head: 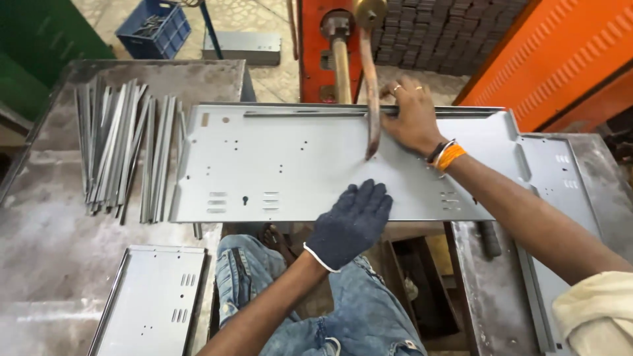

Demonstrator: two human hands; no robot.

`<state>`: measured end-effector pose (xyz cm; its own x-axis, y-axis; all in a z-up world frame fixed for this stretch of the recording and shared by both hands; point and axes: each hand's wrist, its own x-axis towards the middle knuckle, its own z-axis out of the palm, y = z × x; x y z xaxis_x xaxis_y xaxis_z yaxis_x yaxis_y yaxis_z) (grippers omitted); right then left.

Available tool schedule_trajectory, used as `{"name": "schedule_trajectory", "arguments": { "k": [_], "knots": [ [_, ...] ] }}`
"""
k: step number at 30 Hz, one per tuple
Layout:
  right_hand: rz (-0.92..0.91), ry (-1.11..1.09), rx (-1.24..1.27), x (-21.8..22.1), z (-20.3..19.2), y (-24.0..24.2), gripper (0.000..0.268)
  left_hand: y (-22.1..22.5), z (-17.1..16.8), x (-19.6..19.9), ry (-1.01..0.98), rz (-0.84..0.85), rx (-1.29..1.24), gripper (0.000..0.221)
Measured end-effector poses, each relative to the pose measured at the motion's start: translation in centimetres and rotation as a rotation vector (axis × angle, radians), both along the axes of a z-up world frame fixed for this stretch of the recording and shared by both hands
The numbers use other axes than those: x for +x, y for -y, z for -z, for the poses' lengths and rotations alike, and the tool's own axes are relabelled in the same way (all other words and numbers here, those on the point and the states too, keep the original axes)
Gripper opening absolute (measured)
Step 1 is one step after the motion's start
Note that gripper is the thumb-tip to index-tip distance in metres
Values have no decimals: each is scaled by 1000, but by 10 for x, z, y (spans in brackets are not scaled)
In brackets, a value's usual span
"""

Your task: Spot welding thin metal strips onto a large metal panel at a production workstation.

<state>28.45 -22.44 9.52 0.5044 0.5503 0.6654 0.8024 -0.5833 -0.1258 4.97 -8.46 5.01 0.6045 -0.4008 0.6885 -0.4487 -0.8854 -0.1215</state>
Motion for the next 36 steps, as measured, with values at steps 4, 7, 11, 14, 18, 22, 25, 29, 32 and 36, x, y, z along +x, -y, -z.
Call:
{"name": "schedule_trajectory", "arguments": {
  "k": [4,7,11,14,18,22,25,29,32,36],
  "knots": [
    [33,-354,-7,26,23,13,20,-15,-29,-22,25,6,43,31],
    [82,-306,-61,25,22,19,18,-43,-5,-57,15,-53,-148,24],
    [158,-366,-60,0,7,17,18,-115,58,-73,-163,-405,-472,6],
    [190,-373,-11,-7,12,21,21,-175,122,-68,88,-649,-718,18],
    [244,-334,-7,-10,11,19,24,-255,206,-52,-242,-1032,-716,18],
    [292,-344,-39,-12,9,19,23,-299,245,-41,-507,-1320,-534,22],
    [274,-358,-11,-13,12,20,21,-332,290,-34,-698,-1356,-571,30],
    [229,-325,3,-9,15,22,20,-349,288,-35,-764,-1284,-583,37],
    [234,-320,-28,-9,14,20,20,-351,262,-42,-869,-1323,-584,35],
    [247,-343,-40,-11,9,17,19,-353,263,-43,-887,-1163,-584,34]
  ]
}}
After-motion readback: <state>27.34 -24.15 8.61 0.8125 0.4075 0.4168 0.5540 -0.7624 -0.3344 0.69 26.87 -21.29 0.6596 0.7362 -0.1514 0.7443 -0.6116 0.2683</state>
